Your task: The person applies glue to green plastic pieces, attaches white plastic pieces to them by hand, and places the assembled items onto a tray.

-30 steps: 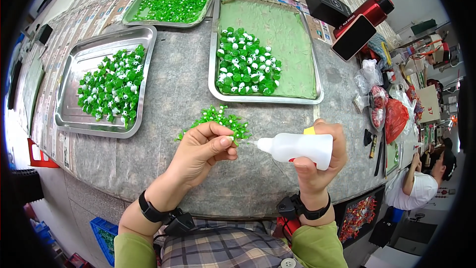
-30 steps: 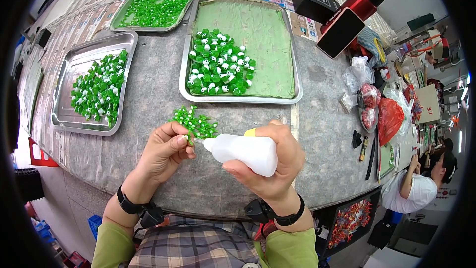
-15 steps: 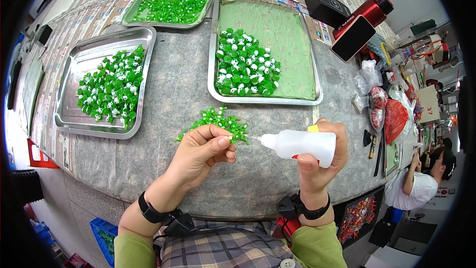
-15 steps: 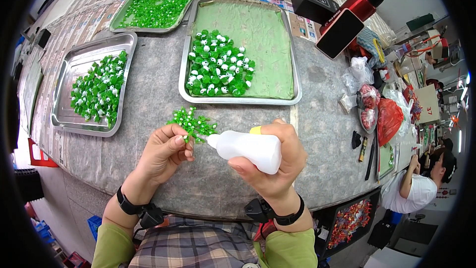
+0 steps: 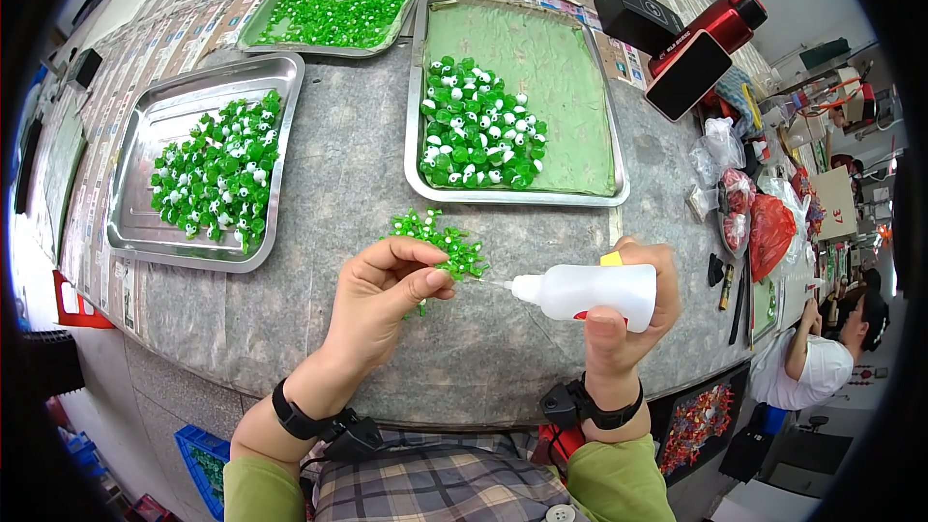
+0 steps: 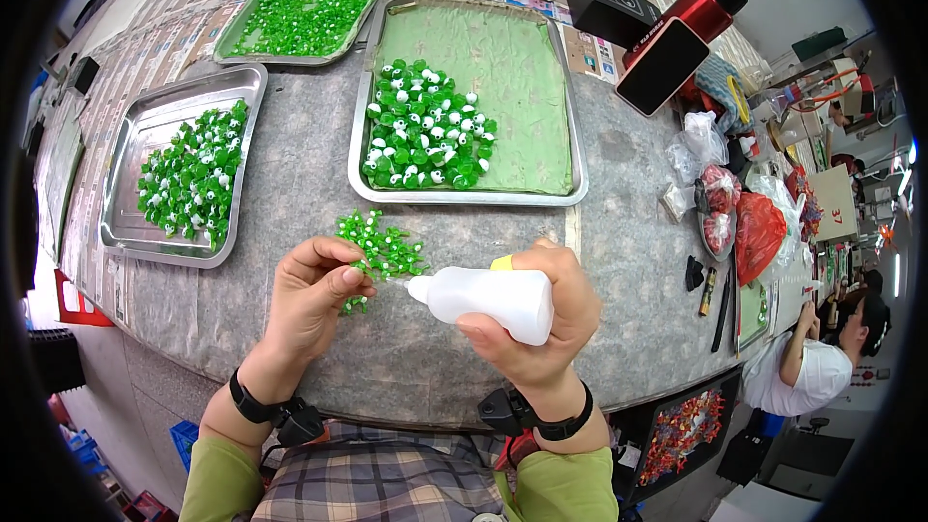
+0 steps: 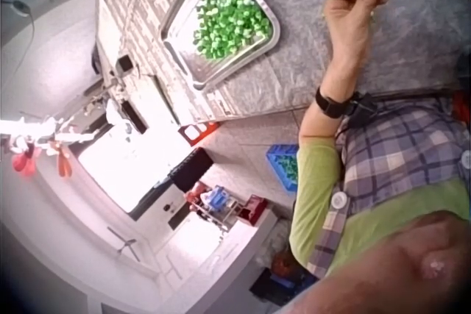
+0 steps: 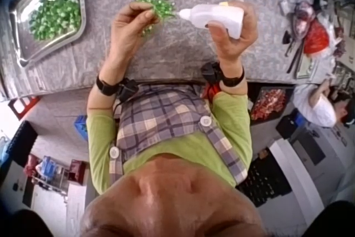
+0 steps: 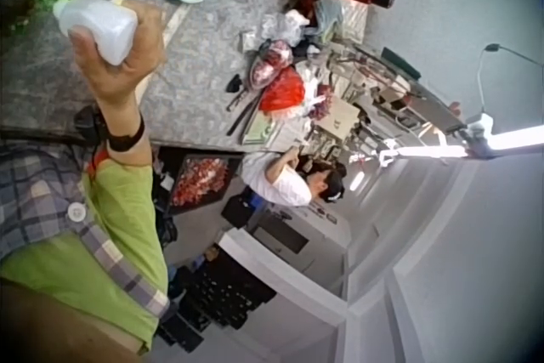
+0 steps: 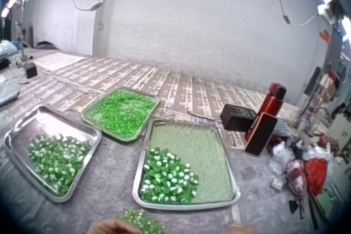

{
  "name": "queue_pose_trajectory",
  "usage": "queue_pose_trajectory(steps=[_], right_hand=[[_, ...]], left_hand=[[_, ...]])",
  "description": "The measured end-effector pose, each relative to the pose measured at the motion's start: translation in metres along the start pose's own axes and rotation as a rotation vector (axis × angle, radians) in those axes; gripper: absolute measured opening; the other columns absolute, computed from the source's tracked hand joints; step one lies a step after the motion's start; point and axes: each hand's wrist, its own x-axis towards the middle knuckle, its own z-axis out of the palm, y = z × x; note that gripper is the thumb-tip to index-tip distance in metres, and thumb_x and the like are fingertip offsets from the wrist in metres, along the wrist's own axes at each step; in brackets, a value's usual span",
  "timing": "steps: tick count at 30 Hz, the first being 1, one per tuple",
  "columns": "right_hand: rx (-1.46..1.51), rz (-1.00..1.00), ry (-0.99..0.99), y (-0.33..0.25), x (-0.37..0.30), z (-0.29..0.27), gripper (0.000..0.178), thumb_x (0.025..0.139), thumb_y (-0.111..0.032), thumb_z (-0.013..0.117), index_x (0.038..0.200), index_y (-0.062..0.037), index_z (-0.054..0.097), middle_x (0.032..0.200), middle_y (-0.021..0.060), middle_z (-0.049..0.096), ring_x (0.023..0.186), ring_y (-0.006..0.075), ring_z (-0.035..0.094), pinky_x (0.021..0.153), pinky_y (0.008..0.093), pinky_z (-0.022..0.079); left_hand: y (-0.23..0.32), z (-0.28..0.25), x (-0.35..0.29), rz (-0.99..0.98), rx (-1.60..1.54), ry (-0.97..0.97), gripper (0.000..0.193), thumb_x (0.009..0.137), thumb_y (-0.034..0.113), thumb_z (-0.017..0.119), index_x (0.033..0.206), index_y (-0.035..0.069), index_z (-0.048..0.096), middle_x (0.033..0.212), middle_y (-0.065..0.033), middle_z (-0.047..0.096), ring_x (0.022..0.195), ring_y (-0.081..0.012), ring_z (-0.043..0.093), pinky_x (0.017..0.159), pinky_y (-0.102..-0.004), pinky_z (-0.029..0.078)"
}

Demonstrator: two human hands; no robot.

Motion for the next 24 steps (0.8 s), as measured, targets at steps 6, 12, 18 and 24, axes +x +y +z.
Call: queue_pose_trajectory(steps=[6, 12, 18, 24], right_hand=[[-0.029, -0.006, -0.018, 0.001, 0.0, 0.001, 0.043, 0.059, -0.03, 0.072, 0.08, -0.0015, 0.048, 0.064, 0.006, 0.05, 0.052, 0.0109, 0.043, 0.046, 0.0226, 0.032], [0.005, 0.019, 0.01, 0.001, 0.0, 0.003, 0.043, 0.061, -0.033, 0.071, 0.079, -0.002, 0.048, 0.066, 0.0038, 0.049, 0.054, 0.0085, 0.044, 0.047, 0.0199, 0.033], [0.159, 0.337, 0.2, 0.004, 0.022, -0.038, 0.039, 0.071, -0.024, 0.063, 0.094, -0.0012, 0.042, 0.084, 0.0074, 0.051, 0.073, 0.0121, 0.052, 0.062, 0.0221, 0.042], [0.037, 0.516, 0.175, 0.067, 0.023, -0.1, 0.039, 0.074, -0.006, 0.057, 0.107, 0.0025, 0.039, 0.097, 0.0109, 0.053, 0.085, 0.0138, 0.052, 0.077, 0.0256, 0.041]], left_hand=[[0.0, -0.001, 0.0, 0.011, -0.001, -0.006, 0.012, 0.073, 0.001, 0.057, 0.085, 0.001, 0.055, 0.079, -0.0055, 0.057, 0.069, -0.0124, 0.056, 0.064, -0.0233, 0.047], [0.0, 0.0, 0.0, 0.011, 0.032, 0.024, 0.013, 0.072, 0.004, 0.059, 0.083, 0.002, 0.053, 0.079, -0.0054, 0.055, 0.067, -0.0134, 0.056, 0.061, -0.0257, 0.049], [0.001, 0.002, 0.0, -0.012, -0.013, 0.027, 0.012, 0.073, 0.002, 0.057, 0.085, 0.001, 0.055, 0.075, -0.0058, 0.057, 0.068, -0.0124, 0.056, 0.063, -0.0245, 0.048], [0.003, 0.002, 0.0, -0.02, -0.011, 0.056, 0.012, 0.074, 0.003, 0.057, 0.085, 0.001, 0.055, 0.074, -0.0059, 0.057, 0.067, -0.0125, 0.055, 0.062, -0.0246, 0.048]])
